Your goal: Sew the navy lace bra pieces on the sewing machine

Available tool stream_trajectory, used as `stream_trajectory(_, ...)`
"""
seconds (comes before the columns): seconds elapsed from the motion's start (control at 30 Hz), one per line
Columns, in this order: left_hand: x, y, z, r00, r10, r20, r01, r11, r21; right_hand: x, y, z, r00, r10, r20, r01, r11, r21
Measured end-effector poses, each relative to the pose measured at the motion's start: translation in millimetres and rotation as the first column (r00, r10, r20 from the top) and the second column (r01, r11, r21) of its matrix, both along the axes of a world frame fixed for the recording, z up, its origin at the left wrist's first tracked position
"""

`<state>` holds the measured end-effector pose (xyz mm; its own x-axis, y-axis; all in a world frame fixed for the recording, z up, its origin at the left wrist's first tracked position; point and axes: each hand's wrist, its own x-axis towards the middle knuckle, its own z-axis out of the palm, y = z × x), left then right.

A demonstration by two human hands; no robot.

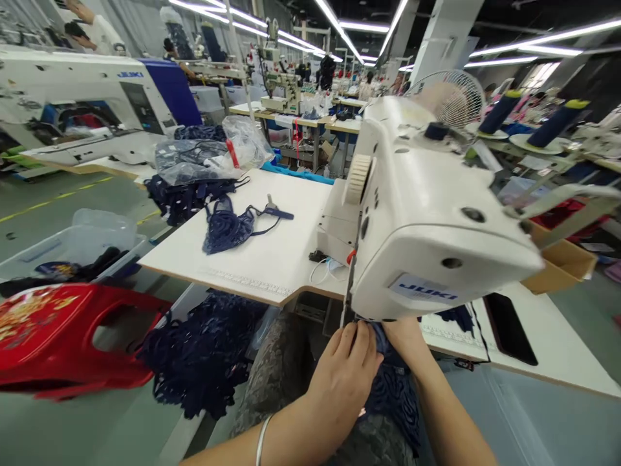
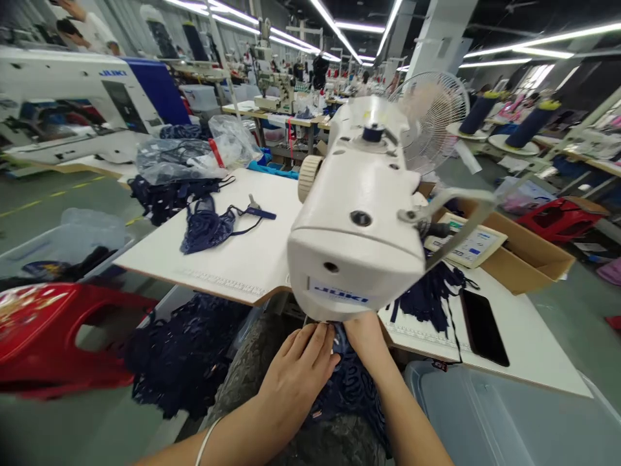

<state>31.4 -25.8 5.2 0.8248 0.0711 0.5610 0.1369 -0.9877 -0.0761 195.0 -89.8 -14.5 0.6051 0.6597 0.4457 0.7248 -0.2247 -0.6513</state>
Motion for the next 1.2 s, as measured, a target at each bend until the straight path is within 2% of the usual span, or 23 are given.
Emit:
stream_trajectory(0.07, 1, 3, 0.1, 0.999, -0.016, 0.032, 0.016, 1.0, 0.014, -3, 1, 7.4, 1.0, 0.0, -0.014, 0.0, 1.0, 0.017)
stream_trajectory(0.23, 2, 17, -3.2, 0.985, -0.084, 0.149, 0.082, 0.996, 0.021, -9, 6, 24.0, 0.975, 0.092, -0.202, -0.074, 0.993, 0.093)
stream_trajectory(0.3, -2, 20, -7.4, 0.978, -0.12, 0.173, 0.134, 0.989, -0.067, -10, 7, 27.2, 0.97, 0.084, -0.228, -0.062, 0.993, 0.103)
stream_trajectory(0.37, -7, 22, -14.1, 0.976, -0.089, 0.199, 0.141, 0.955, -0.26, -10, 6, 26.9, 0.966, 0.078, -0.247, -0.048, 0.991, 0.123)
stream_trajectory(0.4, -10, 24, -18.1, 0.976, -0.043, 0.213, 0.126, 0.91, -0.395, -10, 6, 25.5, 0.963, 0.071, -0.26, -0.037, 0.99, 0.135)
stream_trajectory(0.43, -13, 26, -22.2, 0.977, 0.013, 0.214, 0.109, 0.832, -0.544, -10, 6, 23.5, 0.959, 0.058, -0.276, -0.018, 0.989, 0.146)
stream_trajectory(0.47, -16, 29, -26.3, 0.981, 0.052, 0.187, 0.093, 0.718, -0.69, -9, 6, 21.0, 0.954, 0.042, -0.295, 0.006, 0.987, 0.161)
stream_trajectory(0.5, -19, 34, -30.1, 0.99, 0.047, 0.13, 0.08, 0.578, -0.812, -9, 7, 18.2, 0.948, 0.031, -0.317, 0.026, 0.984, 0.175)
stream_trajectory(0.57, -26, 50, -36.6, 0.996, -0.085, -0.005, 0.022, 0.306, -0.952, -7, 7, 12.7, 0.936, 0.031, -0.351, 0.043, 0.979, 0.199)
stream_trajectory(0.6, -31, 60, -39.5, 0.984, -0.168, -0.061, -0.025, 0.205, -0.978, -7, 7, 10.1, 0.932, 0.033, -0.362, 0.046, 0.977, 0.209)
stream_trajectory(0.63, -36, 71, -42.2, 0.967, -0.232, -0.103, -0.072, 0.139, -0.988, -7, 7, 7.8, 0.929, 0.034, -0.368, 0.049, 0.975, 0.215)
stream_trajectory(0.7, -49, 96, -47.2, 0.949, -0.273, -0.155, -0.141, 0.069, -0.988, -9, 5, 3.8, 0.926, 0.031, -0.375, 0.057, 0.974, 0.221)
stream_trajectory(0.8, -71, 128, -53.0, 0.942, -0.265, -0.206, -0.197, 0.063, -0.978, -19, 2, -1.6, 0.907, 0.01, -0.422, 0.102, 0.965, 0.242)
stream_trajectory(0.87, -84, 141, -54.7, 0.967, -0.168, -0.189, -0.185, 0.041, -0.982, -28, -1, -4.6, 0.879, 0.022, -0.476, 0.129, 0.95, 0.283)
stream_trajectory(0.93, -92, 146, -54.9, 0.99, 0.012, -0.14, -0.139, -0.057, -0.989, -36, -5, -5.8, 0.804, 0.11, -0.584, 0.157, 0.909, 0.387)
stream_trajectory(1.0, -95, 146, -54.1, 0.979, 0.166, -0.114, -0.079, -0.206, -0.975, -39, -13, -3.7, 0.697, 0.229, -0.68, 0.203, 0.846, 0.493)
stream_trajectory(1.07, -93, 147, -52.6, 0.959, 0.267, -0.093, 0.002, -0.338, -0.941, -34, -31, 2.5, 0.622, 0.283, -0.73, 0.28, 0.791, 0.544)
stream_trajectory(1.13, -91, 150, -50.5, 0.918, 0.391, -0.06, 0.119, -0.417, -0.901, -22, -59, 12.1, 0.598, 0.248, -0.762, 0.38, 0.75, 0.542)
stream_trajectory(1.17, -90, 153, -49.2, 0.883, 0.467, -0.04, 0.191, -0.437, -0.879, -14, -77, 17.3, 0.585, 0.215, -0.782, 0.433, 0.733, 0.525)
stream_trajectory(1.2, -90, 156, -47.7, 0.845, 0.535, -0.021, 0.262, -0.446, -0.856, -6, -95, 22.5, 0.606, 0.167, -0.778, 0.482, 0.701, 0.526)
